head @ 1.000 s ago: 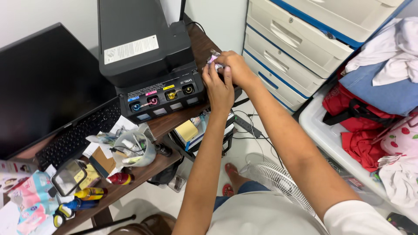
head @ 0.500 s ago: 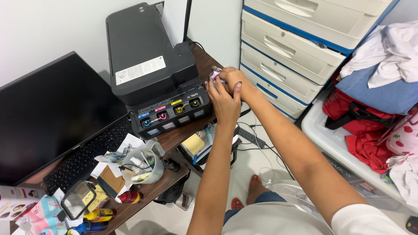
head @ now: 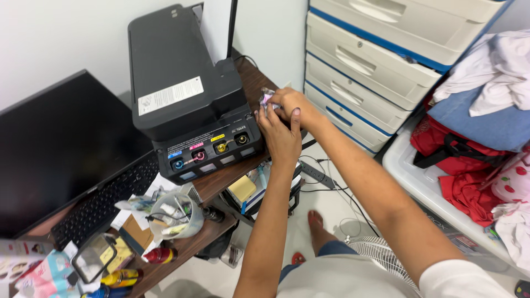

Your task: The person cleans a printer using a tissue. They wipe the ink cartridge area, the exterior sides, and the top surface of the printer. The person then uses a fresh tissue to continue wiping the top and side surfaces.

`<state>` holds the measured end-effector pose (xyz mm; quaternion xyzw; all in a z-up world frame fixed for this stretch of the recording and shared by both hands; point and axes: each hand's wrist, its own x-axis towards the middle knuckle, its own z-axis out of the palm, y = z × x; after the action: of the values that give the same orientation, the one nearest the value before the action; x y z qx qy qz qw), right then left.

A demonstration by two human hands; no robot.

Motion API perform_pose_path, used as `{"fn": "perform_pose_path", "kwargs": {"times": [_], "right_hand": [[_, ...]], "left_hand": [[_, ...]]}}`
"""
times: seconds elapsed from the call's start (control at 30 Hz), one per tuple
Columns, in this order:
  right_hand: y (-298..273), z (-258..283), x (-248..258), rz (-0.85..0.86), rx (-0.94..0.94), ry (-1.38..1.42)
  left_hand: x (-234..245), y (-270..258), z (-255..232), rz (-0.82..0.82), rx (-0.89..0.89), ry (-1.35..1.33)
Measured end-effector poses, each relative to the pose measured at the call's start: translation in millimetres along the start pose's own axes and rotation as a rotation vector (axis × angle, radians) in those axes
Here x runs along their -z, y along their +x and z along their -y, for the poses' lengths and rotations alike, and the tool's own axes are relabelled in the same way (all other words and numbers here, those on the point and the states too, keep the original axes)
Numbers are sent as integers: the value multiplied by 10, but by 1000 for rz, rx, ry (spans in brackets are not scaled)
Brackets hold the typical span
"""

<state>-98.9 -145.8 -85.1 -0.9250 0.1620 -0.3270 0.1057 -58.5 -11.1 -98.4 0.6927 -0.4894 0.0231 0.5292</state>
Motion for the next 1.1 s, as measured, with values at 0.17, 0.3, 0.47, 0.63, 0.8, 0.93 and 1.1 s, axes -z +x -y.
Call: {"fn": "perform_pose_path", "kwargs": {"times": [0.17,0.3,0.47,0.63,0.8,0.93,1.1], "right_hand": [[313,-124,-55,29,62,1],[632,-349,-155,102,133,55],[1225,-807,-424,103,260,112],[1750,-1059,-635,75,359,163],[1920,-1398,-518,170,324,348],[2081,-1760,-372,51,75,489],[2378,-1885,-508,-96,-69,626]], "left_hand": [[28,29,-57,-8,-4,24],[12,18,-99,-5,-11,-23],[-182,218,-168,70,24,124],[-514,679,-222,69,172,230],[-853,1266,-175,-72,227,383],[-885,1594,-263,-293,119,660],[-757,1526,-549,-597,-18,654]]}}
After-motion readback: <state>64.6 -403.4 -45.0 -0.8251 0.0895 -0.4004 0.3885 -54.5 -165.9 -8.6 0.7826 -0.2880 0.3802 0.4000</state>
